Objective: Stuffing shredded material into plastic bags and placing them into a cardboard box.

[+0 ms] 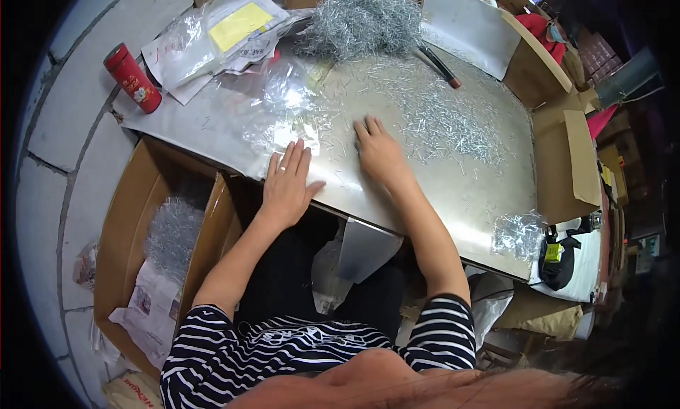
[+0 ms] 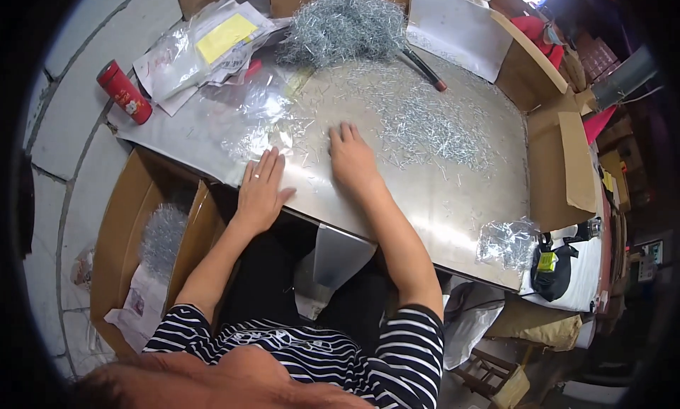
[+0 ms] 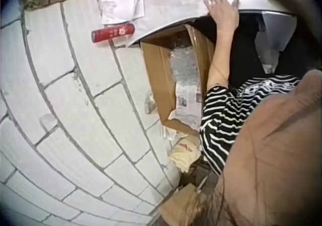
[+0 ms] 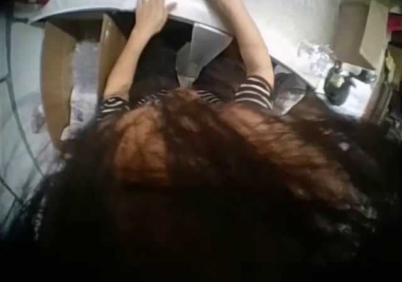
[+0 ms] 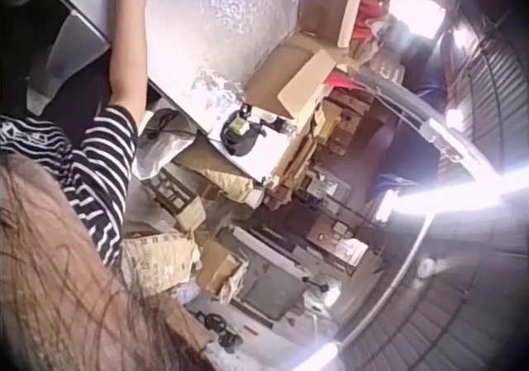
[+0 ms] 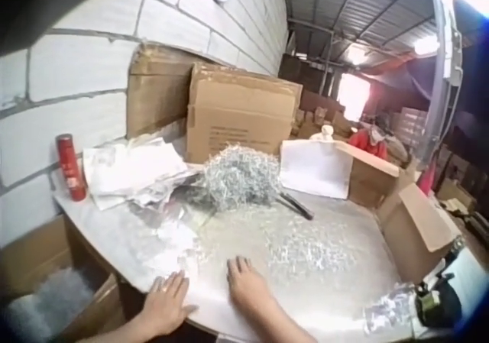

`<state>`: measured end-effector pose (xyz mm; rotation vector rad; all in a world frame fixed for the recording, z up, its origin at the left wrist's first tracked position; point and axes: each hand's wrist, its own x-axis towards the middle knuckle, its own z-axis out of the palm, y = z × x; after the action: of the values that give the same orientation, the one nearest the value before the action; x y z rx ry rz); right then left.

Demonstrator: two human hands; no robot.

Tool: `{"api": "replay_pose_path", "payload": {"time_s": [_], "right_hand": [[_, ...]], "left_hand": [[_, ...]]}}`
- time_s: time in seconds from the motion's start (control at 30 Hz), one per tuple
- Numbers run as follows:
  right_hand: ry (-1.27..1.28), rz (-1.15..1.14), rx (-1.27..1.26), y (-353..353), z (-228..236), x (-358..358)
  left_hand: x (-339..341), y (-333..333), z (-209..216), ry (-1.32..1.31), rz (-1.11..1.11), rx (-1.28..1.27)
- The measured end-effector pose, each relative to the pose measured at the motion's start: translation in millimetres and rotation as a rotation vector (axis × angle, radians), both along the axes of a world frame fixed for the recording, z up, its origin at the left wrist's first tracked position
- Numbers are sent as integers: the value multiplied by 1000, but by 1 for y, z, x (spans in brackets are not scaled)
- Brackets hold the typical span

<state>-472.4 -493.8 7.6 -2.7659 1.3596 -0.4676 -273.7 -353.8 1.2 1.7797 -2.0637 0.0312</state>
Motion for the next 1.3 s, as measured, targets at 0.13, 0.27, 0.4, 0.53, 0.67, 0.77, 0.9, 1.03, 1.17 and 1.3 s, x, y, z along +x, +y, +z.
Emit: {"api": "replay_pose_path", "payload": {"time_s": [0.13,0.27,0.4,0.53,0.67,0.77,0.9,1.03,1.17,1.3], "right_hand": [[-83,-53,46,68,14,-55],[-135,-82,67,102,21,-84],[-372,-192,144,146,36,-73],[-788,-129,644,198,44,-43],[-1054,-171,830,229,14,-43],[-1023,-237,788,250,-1,-49],[-882,-98,876,268,-20,-62],[-767,-69,1200,293,-42,-71],[-617,-183,1170,300,-97,-87],[-498,-222,816,276,-105,-104]], "left_hand": [[8,33,-16,108,-111,-109],[16,25,-30,518,-233,-478],[1,24,0,628,-174,-312],[-46,60,6,953,-399,213],[-59,91,-2,1103,-361,359],[-63,113,-3,1457,-232,679],[-55,136,-41,1374,-288,744],[-50,140,-44,1216,-364,1052],[-48,133,-83,744,-376,1030],[-62,126,-88,669,-279,785]]}}
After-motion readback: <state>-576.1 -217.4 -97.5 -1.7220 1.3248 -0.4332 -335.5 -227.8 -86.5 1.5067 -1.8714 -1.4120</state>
